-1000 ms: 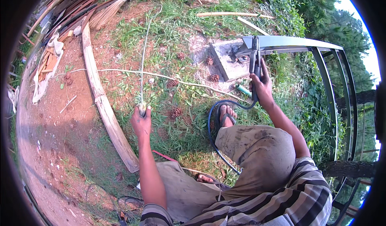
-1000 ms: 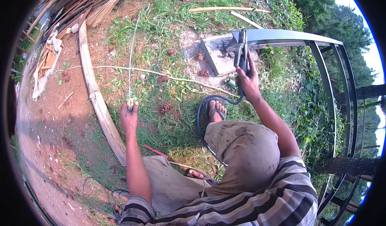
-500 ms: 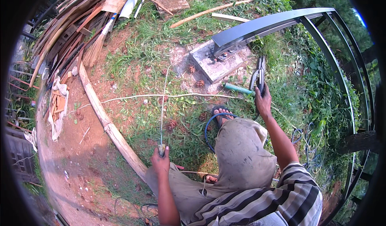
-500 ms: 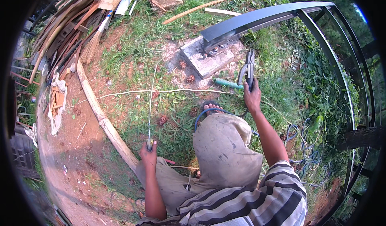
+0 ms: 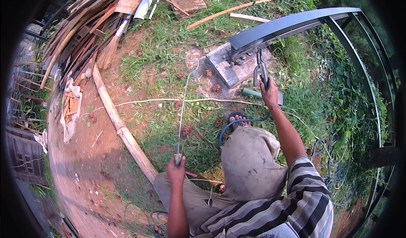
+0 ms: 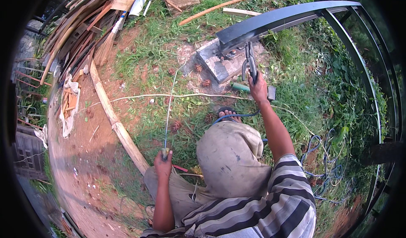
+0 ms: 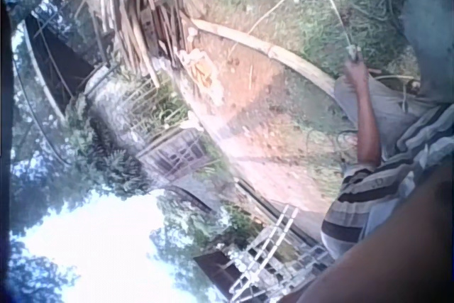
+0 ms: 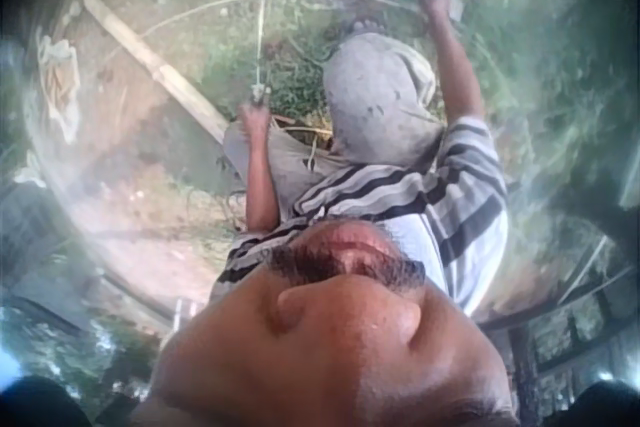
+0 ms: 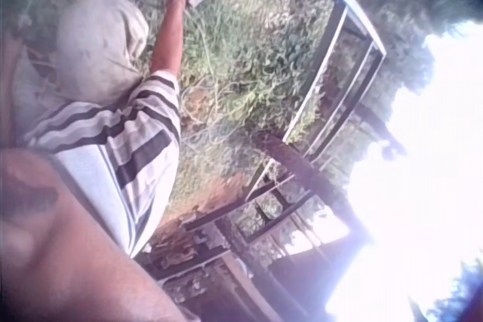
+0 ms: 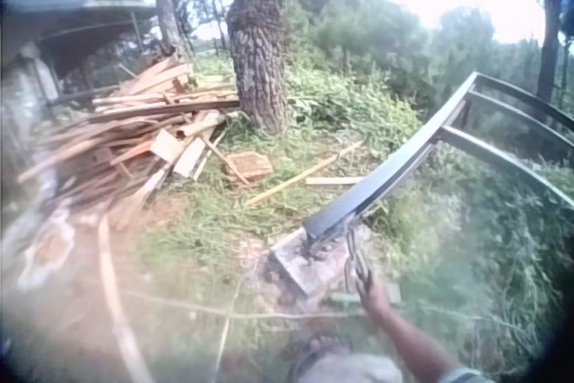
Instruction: The person prepares a metal frame by stripping wire ends and then uses a welding tool to join the metal beams of the frame together at a joint while outdoors.
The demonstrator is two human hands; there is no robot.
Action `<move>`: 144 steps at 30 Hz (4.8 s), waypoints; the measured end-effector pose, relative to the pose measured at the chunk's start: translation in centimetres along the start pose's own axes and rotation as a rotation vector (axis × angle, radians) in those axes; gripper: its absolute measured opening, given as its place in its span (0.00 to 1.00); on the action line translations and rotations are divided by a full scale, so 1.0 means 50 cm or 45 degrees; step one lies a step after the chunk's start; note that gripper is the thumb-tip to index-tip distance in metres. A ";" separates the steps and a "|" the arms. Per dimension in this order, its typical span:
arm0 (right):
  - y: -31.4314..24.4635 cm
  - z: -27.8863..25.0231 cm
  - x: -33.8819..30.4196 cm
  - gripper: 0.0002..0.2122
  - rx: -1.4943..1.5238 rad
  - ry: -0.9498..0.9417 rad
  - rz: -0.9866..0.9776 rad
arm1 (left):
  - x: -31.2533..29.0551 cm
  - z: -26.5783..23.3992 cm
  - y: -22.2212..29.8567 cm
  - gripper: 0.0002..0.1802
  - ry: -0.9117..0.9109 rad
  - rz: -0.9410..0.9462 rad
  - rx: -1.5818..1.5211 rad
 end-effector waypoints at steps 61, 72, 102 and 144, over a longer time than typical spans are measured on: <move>0.078 0.020 0.010 0.22 -0.027 0.095 0.118 | 0.065 0.334 0.257 0.20 -0.447 0.269 0.250; 0.099 0.017 0.002 0.20 0.046 0.061 0.132 | 0.036 0.371 0.227 0.22 -0.455 0.296 0.160; 0.033 0.036 0.012 0.21 -0.202 -0.027 0.015 | 0.046 0.346 0.230 0.21 -0.629 0.147 0.123; 0.013 0.023 -0.004 0.21 -0.175 0.033 -0.022 | 0.038 0.354 0.222 0.22 -0.673 0.094 0.138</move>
Point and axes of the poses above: each hand's wrist, its own x-axis towards the middle knuckle, its own z-axis out of the palm, y = z × x, the point moved 8 cm from there along x, towards the middle knuckle, and after that the axes turned 14 degrees about -x, right-handed, at the moved point
